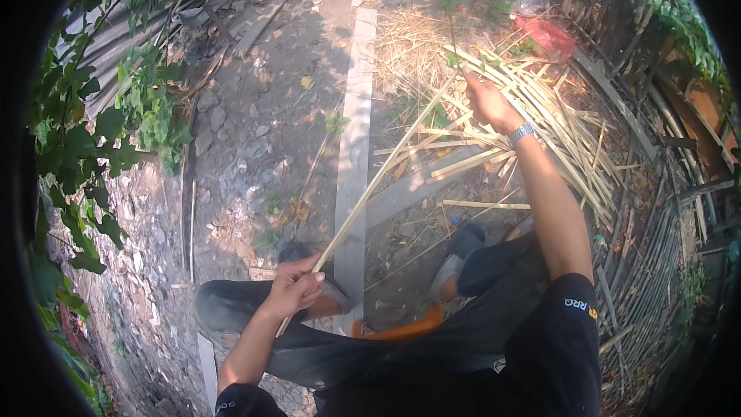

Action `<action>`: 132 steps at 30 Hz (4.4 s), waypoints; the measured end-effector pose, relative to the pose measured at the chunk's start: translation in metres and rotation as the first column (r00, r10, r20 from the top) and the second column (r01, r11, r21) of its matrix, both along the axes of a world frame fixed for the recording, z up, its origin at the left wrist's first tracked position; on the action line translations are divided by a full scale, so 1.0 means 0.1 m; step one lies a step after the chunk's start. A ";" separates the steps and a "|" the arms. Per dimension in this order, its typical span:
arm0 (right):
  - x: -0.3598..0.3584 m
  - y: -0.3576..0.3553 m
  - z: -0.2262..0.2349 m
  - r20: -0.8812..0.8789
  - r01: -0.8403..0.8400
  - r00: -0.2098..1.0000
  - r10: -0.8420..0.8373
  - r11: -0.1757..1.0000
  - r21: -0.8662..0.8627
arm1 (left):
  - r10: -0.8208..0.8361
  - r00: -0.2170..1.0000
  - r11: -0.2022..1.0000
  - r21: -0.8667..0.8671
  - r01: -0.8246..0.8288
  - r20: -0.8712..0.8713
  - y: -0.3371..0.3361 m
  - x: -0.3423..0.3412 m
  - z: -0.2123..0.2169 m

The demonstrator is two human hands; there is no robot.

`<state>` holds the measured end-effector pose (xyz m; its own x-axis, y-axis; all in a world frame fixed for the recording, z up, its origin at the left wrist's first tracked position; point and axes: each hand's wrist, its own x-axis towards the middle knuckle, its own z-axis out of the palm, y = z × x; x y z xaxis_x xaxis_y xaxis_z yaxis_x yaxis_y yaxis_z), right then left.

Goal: The person sits on a small stool outdoors and uses a red utility knife to shave thin strips from a long bamboo stick. They hold the stick with their left hand and scrape along its length with the knife in their right hand, occasionally rotating the stick to work on different sides.

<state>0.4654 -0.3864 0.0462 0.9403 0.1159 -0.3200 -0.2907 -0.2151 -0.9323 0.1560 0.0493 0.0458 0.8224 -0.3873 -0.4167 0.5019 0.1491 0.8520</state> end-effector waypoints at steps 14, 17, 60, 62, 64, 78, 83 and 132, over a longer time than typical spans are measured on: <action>-0.25 -0.28 0.43 0.251 -0.087 0.890 0.380 0.683 -0.725 | -0.049 0.998 0.999 0.020 0.050 -0.034 0.08 -0.16 -0.16; -0.28 -0.37 0.34 0.132 -0.176 0.935 0.329 0.754 -0.632 | -0.049 0.997 0.999 -0.021 0.048 -0.052 0.07 -0.15 -0.12; 0.03 -0.24 -0.16 0.251 0.202 0.960 -0.125 0.929 -0.311 | -0.161 0.937 0.940 0.337 0.051 0.309 0.02 -0.27 -0.34; -0.03 -0.19 -0.12 0.317 0.224 0.943 -0.101 0.897 -0.381 | -0.142 0.936 0.933 0.359 0.018 0.322 -0.01 -0.28 -0.33; -0.14 0.01 -0.02 0.514 0.222 0.854 0.078 0.839 -0.497 | -0.109 0.938 0.937 0.350 -0.014 0.329 0.00 -0.31 -0.34; -0.24 0.07 0.02 0.393 0.191 0.846 0.361 0.483 -0.855 | -0.131 0.971 0.882 0.470 0.022 0.200 0.08 -0.34 -0.38; -0.20 0.06 -0.05 0.398 0.222 0.885 0.242 0.532 -0.817 | -0.135 0.973 0.897 0.440 0.040 0.186 0.02 -0.28 -0.26; -2.17 2.01 0.30 0.227 -0.446 0.565 0.794 0.525 -0.725 | 0.176 0.981 0.969 -0.163 -0.188 -0.086 -0.14 -0.03 0.04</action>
